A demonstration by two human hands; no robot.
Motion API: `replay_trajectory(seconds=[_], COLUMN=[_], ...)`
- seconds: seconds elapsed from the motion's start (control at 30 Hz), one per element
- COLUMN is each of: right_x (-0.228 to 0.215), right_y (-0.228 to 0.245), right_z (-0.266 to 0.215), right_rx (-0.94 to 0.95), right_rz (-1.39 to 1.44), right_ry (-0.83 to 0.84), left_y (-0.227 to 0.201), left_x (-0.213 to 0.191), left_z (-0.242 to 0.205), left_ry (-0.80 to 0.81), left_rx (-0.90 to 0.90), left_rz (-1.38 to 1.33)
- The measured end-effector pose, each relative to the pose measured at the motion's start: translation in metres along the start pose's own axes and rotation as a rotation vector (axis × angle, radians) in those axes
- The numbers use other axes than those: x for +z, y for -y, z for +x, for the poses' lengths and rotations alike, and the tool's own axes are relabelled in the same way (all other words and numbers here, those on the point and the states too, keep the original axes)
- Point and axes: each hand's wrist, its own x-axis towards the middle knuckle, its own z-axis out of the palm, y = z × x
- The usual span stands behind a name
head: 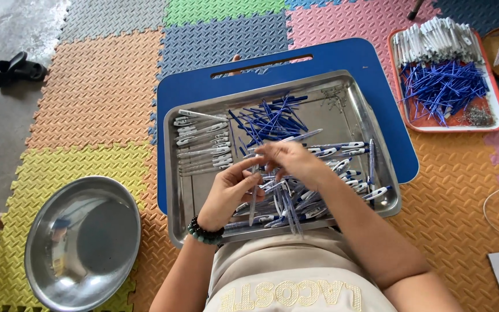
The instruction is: Assembling ballpoint pens by inserting blue ink refills into white pen barrels on a metal tray.
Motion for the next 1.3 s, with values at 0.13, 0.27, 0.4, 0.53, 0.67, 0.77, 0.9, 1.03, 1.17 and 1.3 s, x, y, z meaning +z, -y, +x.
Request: replay_trajectory(seconds=[0.13,0.27,0.4,0.53,0.67,0.77,0.9,1.03,1.17,1.3], right_x=[0.010,0.008,-0.011,-0.017,-0.013,-0.018,-0.019,-0.025,-0.075,-0.121], right_y=[-0.046,-0.052,-0.057,-0.052,-0.057,-0.066,-0.074,-0.070,-0.054,-0.035], right_z=[0.006,0.009,0.022,0.017,0.016,0.023,0.024,0.024,0.029,0.037], right_rx=[0.292,0.317,0.291,0.262,0.250,0.249,0.279,0.255,0.151,-0.152], right_rz=[0.549,0.660,0.831,0.897,0.885,0.941,0.966,0.935,0.838,0.463], right_ry=[0.263,0.279,0.249,0.210,0.254,0.215,0.172,0.105,-0.047,-0.419], left_y=[-0.002,-0.007,-0.013,-0.012,-0.015,-0.016,-0.015,-0.022,-0.049,-0.028], left_x=[0.005,0.002,-0.002,-0.006,-0.005,-0.008,-0.017,-0.034,-0.080,-0.126], left_z=[0.005,0.001,-0.005,-0.004,-0.005,-0.007,-0.006,0.000,0.013,0.049], left_ry=[-0.052,-0.077,-0.076,-0.054,-0.028,-0.021,-0.034,-0.085,-0.253,-0.524], left_rx=[-0.055,-0.064,-0.049,-0.042,-0.044,-0.036,-0.029,0.026,0.184,0.283], left_rz=[-0.070,-0.131,-0.163,-0.200,-0.211,-0.233,-0.214,-0.113,0.167,0.588])
